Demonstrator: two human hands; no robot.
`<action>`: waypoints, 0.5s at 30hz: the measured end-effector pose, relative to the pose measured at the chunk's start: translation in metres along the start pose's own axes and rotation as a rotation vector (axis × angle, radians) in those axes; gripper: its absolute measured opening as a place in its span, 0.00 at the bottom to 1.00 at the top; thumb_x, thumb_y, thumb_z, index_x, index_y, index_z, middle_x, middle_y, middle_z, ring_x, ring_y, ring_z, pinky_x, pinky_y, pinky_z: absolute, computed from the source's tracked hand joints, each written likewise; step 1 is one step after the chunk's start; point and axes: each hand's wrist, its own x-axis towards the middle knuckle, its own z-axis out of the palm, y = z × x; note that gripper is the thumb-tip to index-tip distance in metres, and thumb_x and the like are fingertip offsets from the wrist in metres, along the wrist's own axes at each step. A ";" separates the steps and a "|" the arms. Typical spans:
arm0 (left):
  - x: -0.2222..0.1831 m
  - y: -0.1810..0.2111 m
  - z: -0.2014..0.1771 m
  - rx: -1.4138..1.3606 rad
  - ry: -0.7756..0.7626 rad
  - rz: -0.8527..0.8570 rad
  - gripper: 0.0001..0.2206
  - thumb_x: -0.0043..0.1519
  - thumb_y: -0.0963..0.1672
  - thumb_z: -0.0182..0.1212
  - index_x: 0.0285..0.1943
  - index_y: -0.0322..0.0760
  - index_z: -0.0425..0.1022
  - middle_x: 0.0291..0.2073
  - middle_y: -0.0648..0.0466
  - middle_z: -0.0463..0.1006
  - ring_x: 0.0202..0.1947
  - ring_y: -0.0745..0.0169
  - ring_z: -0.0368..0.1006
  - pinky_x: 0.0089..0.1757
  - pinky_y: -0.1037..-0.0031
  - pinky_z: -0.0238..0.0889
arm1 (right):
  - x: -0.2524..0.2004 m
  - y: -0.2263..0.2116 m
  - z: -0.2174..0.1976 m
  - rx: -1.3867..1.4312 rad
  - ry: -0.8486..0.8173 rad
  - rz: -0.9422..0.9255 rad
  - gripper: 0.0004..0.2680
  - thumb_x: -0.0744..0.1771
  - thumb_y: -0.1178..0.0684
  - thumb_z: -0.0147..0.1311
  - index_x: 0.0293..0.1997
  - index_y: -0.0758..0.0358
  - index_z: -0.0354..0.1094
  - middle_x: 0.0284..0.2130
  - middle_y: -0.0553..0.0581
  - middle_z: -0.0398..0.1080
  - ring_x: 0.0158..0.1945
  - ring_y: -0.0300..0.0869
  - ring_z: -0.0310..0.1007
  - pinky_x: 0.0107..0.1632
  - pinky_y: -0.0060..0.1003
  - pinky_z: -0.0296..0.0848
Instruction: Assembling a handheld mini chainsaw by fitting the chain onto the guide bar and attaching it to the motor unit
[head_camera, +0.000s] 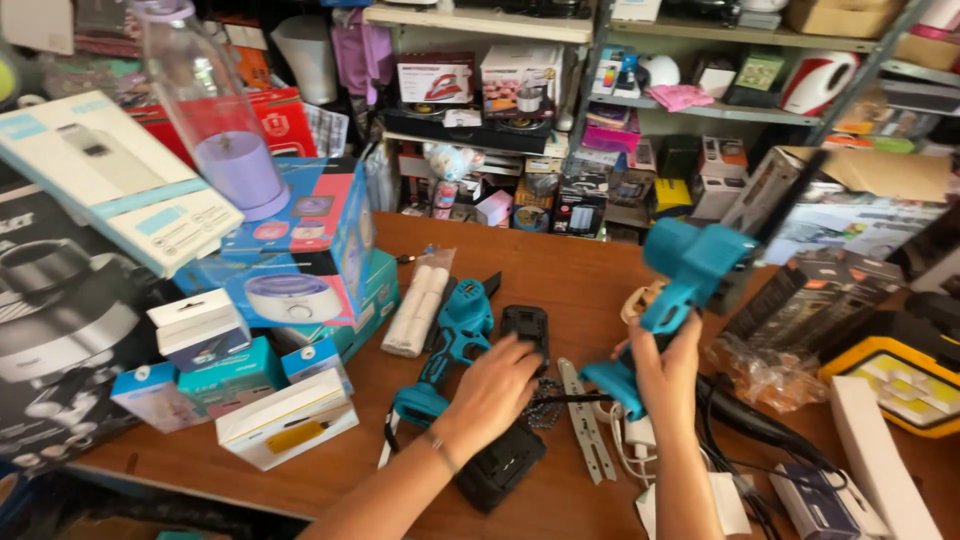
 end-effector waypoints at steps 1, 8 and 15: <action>0.010 -0.011 0.024 0.100 0.012 0.025 0.14 0.62 0.45 0.64 0.56 0.38 0.79 0.58 0.42 0.76 0.63 0.35 0.67 0.56 0.54 0.64 | -0.006 -0.006 -0.003 -0.077 -0.037 0.007 0.20 0.70 0.52 0.54 0.64 0.71 0.49 0.21 0.68 0.74 0.25 0.50 0.78 0.30 0.42 0.77; 0.065 -0.023 0.071 0.225 -0.317 -0.016 0.17 0.66 0.49 0.60 0.61 0.44 0.78 0.72 0.38 0.62 0.75 0.26 0.46 0.67 0.33 0.34 | 0.006 -0.035 -0.008 -0.265 -0.108 0.094 0.28 0.70 0.42 0.55 0.70 0.74 0.47 0.25 0.66 0.75 0.32 0.52 0.79 0.38 0.49 0.76; 0.052 -0.043 0.077 0.362 -0.534 -0.137 0.20 0.72 0.50 0.44 0.66 0.37 0.69 0.78 0.45 0.49 0.78 0.32 0.35 0.67 0.36 0.32 | 0.043 -0.011 0.022 -0.695 -0.328 0.105 0.31 0.67 0.42 0.54 0.73 0.73 0.43 0.51 0.87 0.69 0.58 0.74 0.69 0.61 0.68 0.67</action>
